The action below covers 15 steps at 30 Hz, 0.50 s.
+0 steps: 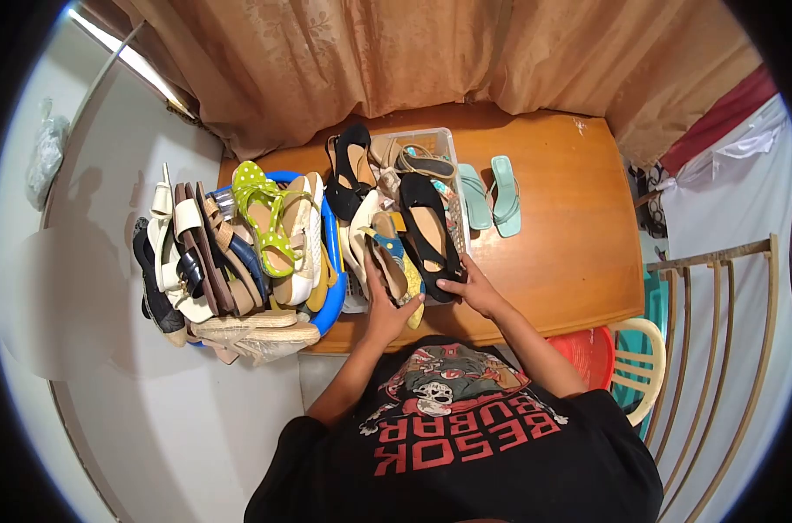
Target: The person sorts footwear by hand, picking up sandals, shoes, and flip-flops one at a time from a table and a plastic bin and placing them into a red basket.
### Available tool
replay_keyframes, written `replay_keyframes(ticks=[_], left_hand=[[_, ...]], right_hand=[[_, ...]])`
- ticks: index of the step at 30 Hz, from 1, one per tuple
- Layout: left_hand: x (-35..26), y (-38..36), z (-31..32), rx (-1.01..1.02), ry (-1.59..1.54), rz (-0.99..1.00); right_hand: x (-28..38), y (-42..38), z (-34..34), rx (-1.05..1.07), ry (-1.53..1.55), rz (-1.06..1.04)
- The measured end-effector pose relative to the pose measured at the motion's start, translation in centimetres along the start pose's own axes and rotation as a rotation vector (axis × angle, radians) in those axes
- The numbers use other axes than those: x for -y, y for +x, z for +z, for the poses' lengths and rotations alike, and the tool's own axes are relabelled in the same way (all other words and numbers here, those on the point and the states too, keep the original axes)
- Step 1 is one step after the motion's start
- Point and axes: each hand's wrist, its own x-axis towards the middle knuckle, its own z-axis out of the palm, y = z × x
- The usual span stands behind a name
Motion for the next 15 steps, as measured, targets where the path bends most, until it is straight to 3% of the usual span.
replay_keyframes(ticks=[1, 3, 5, 6, 8, 10, 13, 15], left_hand=[[-0.3, -0.2, 0.5, -0.052, -0.065, -0.085], [-0.3, -0.1, 1.6, -0.106, -0.043, -0.059], [-0.4, -0.6, 3.0, -0.122, -0.210, -0.103], [0.5, -0.9, 3.8, -0.160, -0.196, -0.228], [5.1, -1.1, 5.8, -0.215, -0.181, -0.248], [4.1, -1.1, 5.8, -0.256, -0.158, -0.262], [0.5, -1.2, 5.3, -0.183, -0.591, -0.455], [0.8, -1.4, 5.0, -0.289, -0.636, -0.366]], right_hand=[[0.3, 0.1, -0.8, 0.047, -0.008, 0.041], [0.1, 0.4, -1.8, 0.078, 0.033, 0.014], [-0.9, 0.7, -2.7, 0.118, 0.066, 0.005], [-1.8, 1.1, -3.0, 0.120, 0.082, 0.006], [-2.3, 1.3, -3.3, 0.145, 0.098, 0.020], [-1.3, 1.4, -3.1, 0.141, 0.089, 0.046], [-0.4, 1.3, -3.1, 0.122, 0.123, 0.068], [-0.8, 1.3, -3.6, 0.092, 0.163, 0.014]])
